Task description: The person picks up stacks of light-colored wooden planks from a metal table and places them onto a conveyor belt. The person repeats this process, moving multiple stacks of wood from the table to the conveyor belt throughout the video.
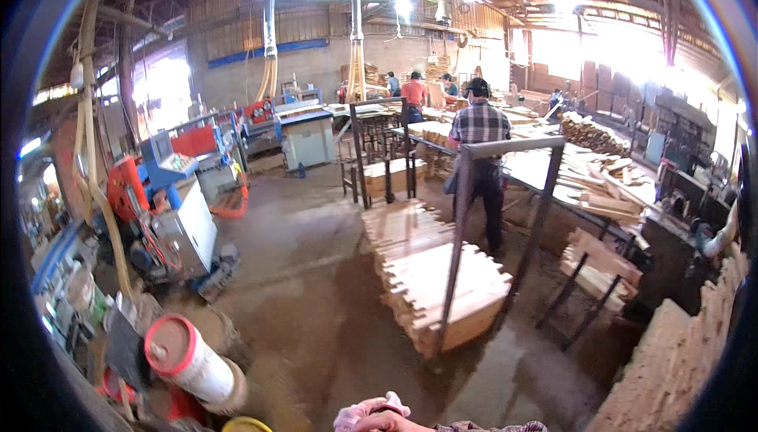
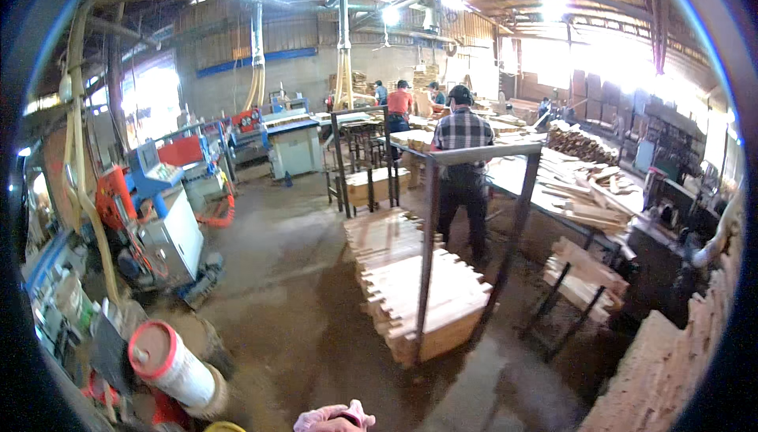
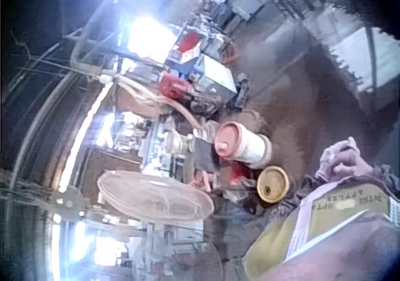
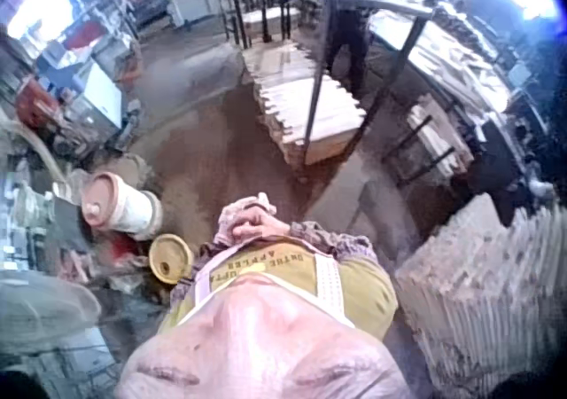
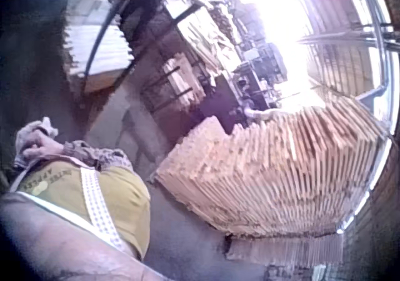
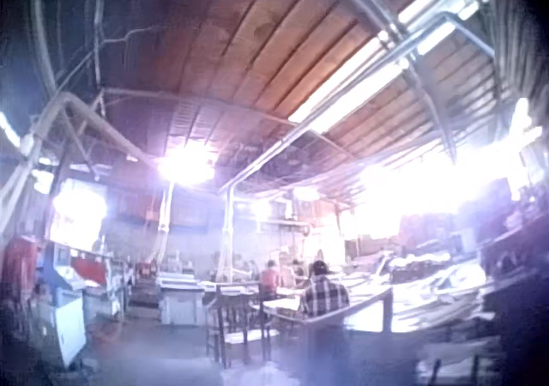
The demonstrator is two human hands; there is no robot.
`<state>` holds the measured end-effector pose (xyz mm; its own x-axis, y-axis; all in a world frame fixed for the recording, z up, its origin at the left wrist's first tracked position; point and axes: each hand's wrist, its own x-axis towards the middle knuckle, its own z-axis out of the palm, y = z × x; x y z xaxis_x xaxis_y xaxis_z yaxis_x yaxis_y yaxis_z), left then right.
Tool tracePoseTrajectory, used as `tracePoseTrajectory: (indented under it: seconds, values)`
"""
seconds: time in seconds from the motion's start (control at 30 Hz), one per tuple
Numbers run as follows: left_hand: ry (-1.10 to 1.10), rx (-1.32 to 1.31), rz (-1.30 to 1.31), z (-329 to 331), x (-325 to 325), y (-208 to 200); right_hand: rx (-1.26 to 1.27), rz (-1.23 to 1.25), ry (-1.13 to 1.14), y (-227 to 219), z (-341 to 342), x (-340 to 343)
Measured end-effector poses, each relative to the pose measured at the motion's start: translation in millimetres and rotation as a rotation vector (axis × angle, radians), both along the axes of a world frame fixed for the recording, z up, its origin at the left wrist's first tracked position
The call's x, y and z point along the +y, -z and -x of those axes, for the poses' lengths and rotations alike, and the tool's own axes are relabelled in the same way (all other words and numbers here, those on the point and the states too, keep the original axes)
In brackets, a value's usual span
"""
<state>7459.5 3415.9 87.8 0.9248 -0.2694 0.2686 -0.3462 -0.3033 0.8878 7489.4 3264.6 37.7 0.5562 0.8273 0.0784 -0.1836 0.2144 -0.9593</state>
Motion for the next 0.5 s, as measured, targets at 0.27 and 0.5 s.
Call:
tracePoseTrajectory:
  seconds: [0.27,0.5]
  values:
    - [-0.153,0.6,0.538,-149.9,103.3,-23.0,-0.338,-0.054,-0.257,-51.4,-186.2,108.8]
    - [-0.28,0.694,0.907,-293.6,208.5,67.1,-0.584,0.109,-0.261,-37.8,-339.0,213.3]
